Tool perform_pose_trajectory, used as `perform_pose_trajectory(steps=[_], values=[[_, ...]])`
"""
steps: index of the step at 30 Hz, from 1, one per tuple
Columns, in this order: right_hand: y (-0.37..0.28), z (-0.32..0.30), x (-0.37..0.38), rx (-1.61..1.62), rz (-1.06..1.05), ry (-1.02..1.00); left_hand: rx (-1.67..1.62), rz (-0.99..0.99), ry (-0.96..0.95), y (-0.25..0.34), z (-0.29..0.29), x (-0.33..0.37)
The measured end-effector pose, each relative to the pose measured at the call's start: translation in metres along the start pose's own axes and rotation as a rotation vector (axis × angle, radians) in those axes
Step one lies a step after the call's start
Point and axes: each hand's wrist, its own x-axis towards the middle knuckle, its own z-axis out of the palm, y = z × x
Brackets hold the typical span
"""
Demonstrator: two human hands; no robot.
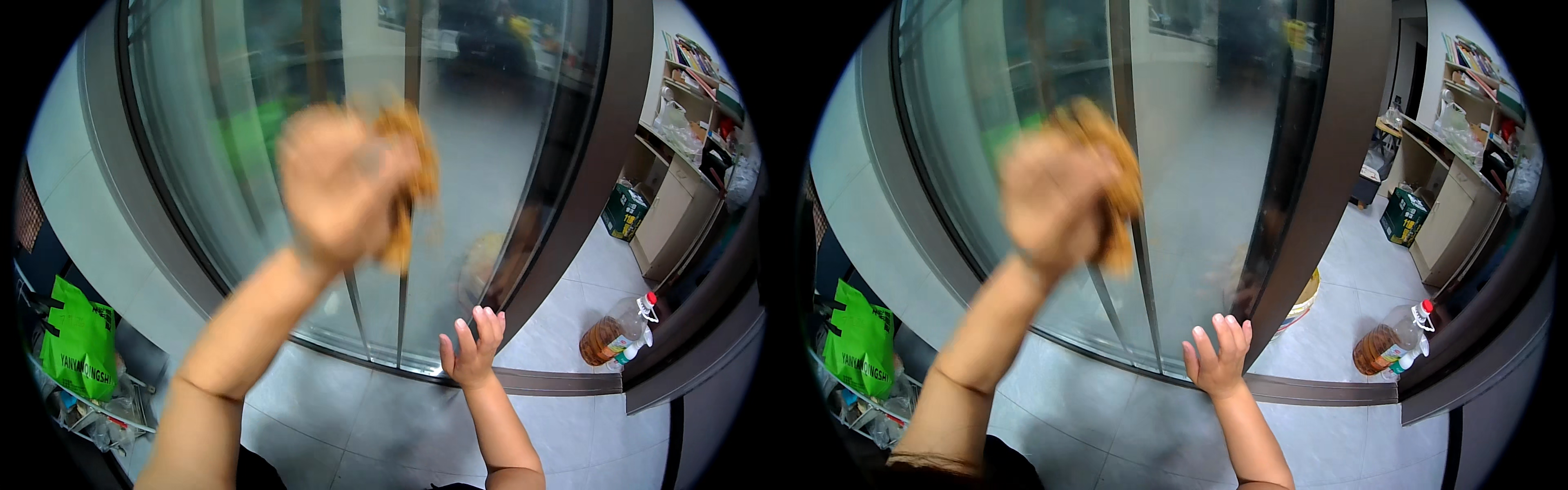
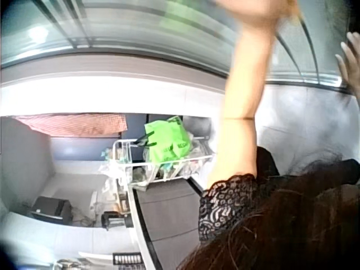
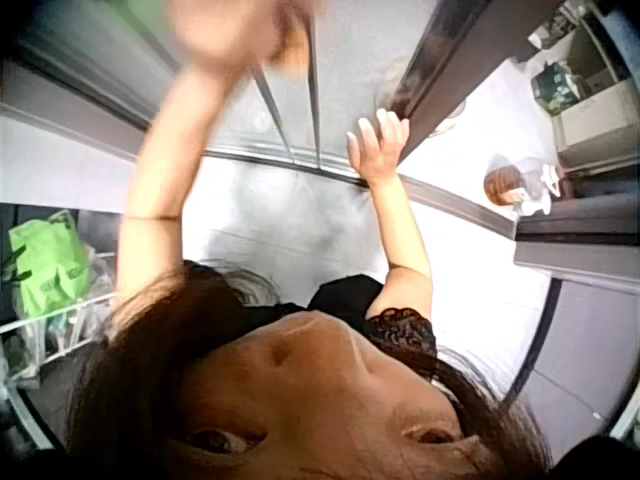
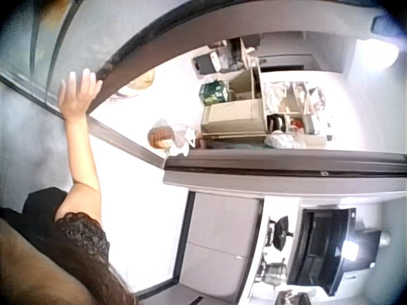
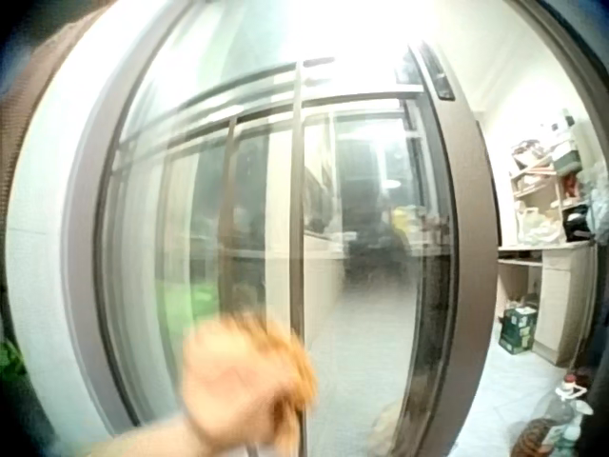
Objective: The person wipes a large glass sliding door with a brown cloth, using both hands to reach different sections. They repeatedly wipe the glass surface and the metal frame, occasionally adjusting the cloth in their hands.
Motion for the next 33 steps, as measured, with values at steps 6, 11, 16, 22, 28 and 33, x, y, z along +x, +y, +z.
perform_pose_trajectory(steps=[6, 11, 16, 22, 28, 33], values=[[-0.012, 0.011, 0.009, 0.059, -0.023, 0.023, 0.039, 0.072, 0.153, -0.072, 0.038, 0.168], [0.010, 0.002, -0.001, 0.096, -0.072, 0.109, 0.069, -0.027, -0.068, 0.024, 0.067, 0.091], [0.012, 0.000, -0.003, 0.209, 0.056, 0.333, -0.135, 0.075, -0.318, 0.138, 0.035, -0.059], [0.010, -0.007, -0.003, 0.137, 0.148, 0.166, -0.335, 0.099, -0.597, 0.168, -0.007, -0.173], [0.024, -0.015, 0.000, 0.042, 0.140, 0.149, 0.064, 0.016, -0.118, 0.039, 0.046, 0.062], [0.015, -0.010, 0.006, 0.061, 0.148, 0.163, 0.213, -0.034, -0.195, 0.041, 0.037, 0.072]])
